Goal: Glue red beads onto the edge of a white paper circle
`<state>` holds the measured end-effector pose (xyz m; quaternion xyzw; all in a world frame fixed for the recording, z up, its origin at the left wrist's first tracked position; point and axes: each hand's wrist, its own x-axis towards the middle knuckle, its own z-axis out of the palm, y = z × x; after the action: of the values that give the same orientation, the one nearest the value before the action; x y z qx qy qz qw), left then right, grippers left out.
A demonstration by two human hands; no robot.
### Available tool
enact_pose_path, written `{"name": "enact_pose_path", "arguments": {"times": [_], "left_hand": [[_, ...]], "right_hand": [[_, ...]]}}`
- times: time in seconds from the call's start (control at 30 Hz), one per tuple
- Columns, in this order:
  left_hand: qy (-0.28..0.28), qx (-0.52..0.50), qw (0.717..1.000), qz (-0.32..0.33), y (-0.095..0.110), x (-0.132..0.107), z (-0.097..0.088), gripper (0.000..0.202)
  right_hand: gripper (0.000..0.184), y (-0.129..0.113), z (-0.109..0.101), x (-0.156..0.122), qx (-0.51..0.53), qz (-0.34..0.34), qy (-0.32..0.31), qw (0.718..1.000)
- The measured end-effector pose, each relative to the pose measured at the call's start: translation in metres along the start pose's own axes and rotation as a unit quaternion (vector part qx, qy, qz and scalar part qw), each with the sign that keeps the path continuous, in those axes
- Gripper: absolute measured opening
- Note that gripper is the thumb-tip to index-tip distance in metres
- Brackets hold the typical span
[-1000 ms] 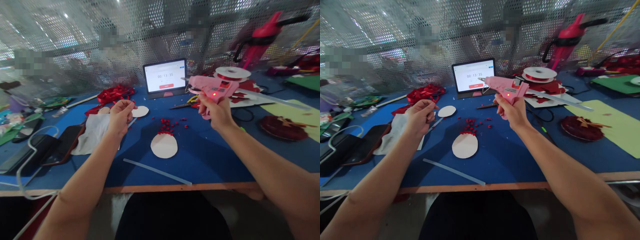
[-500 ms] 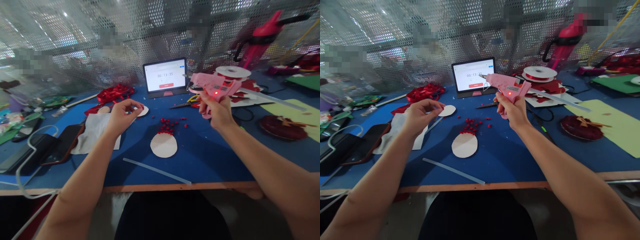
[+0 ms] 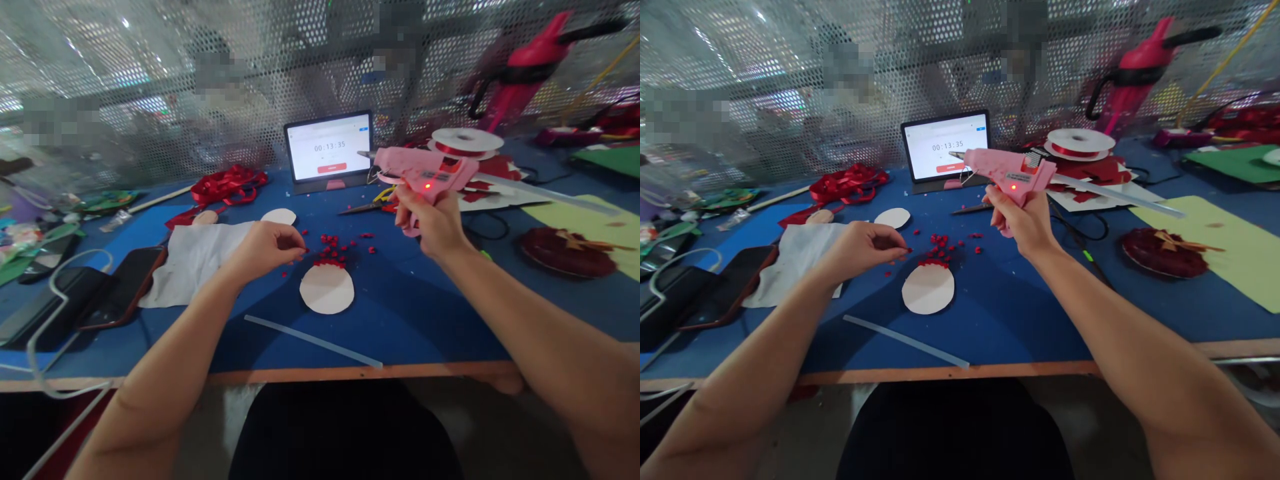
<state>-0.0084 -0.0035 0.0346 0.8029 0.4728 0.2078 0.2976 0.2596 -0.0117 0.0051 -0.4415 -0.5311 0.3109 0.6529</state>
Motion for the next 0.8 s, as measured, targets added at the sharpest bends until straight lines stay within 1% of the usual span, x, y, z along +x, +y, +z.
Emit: {"name": "enact_pose_path", "arguments": {"times": [0.13,0.37,0.47,0.6,0.7,0.8], "left_hand": [[0.003,0.036,0.999,0.017,0.0024,0.0009,-0.0016,0.014],[-0.020,0.094,0.995,0.029,0.0078,0.0009,-0.0023,0.014],[-0.039,0.118,0.991,0.048,0.0071,0.0011,-0.0016,0.015],[-0.079,0.127,0.986,0.075,0.0057,0.0015,-0.0014,0.016],[-0.088,0.121,0.986,0.070,0.0065,0.0008,-0.0026,0.016],[-0.075,0.107,0.990,0.052,0.0076,-0.0003,-0.0041,0.017]], "right_hand": [[0.035,0.0014,-0.0005,0.0002,0.003,0.006,-0.005,1.000],[0.034,0.0014,-0.0011,0.0001,-0.009,0.002,-0.006,1.000],[0.034,0.0014,-0.0010,-0.0001,-0.010,0.002,-0.007,1.000],[0.035,0.0014,-0.0009,-0.0001,-0.001,0.001,-0.009,1.000],[0.035,0.0014,-0.0008,-0.0001,0.000,0.001,-0.010,1.000],[0.034,0.0013,-0.0007,-0.0002,-0.006,0.002,-0.009,1.000]]}}
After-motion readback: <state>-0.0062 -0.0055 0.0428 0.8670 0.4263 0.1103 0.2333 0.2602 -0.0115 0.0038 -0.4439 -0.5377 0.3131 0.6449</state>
